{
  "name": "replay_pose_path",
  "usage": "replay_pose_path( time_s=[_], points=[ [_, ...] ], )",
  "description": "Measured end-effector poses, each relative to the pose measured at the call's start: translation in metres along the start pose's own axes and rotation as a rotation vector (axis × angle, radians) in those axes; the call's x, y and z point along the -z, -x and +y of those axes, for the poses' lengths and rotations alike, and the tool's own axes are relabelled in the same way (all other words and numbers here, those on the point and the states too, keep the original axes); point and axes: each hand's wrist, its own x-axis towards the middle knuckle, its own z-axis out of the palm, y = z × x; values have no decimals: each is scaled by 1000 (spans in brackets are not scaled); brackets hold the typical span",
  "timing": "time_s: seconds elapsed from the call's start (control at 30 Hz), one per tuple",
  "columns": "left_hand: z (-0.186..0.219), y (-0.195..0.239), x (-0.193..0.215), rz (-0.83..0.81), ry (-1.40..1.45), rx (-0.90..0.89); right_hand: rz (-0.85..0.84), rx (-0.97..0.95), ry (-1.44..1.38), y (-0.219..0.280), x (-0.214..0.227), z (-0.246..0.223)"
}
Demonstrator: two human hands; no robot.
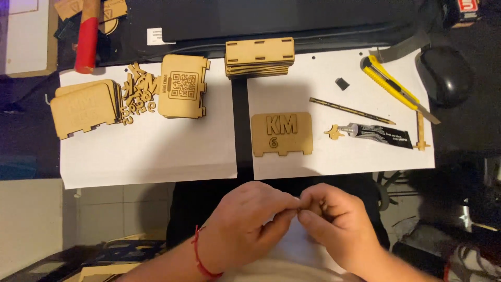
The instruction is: Assembling laser-cut wooden components by applying glue to small pieces and attaching them to a base.
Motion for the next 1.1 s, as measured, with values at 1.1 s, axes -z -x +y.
replay_pose_path(
  time_s=[1.1],
  points=[
    [-29, -58, -29, 15, -433, -189, 426, 556, 938, -20, 56, -34]
  ],
)
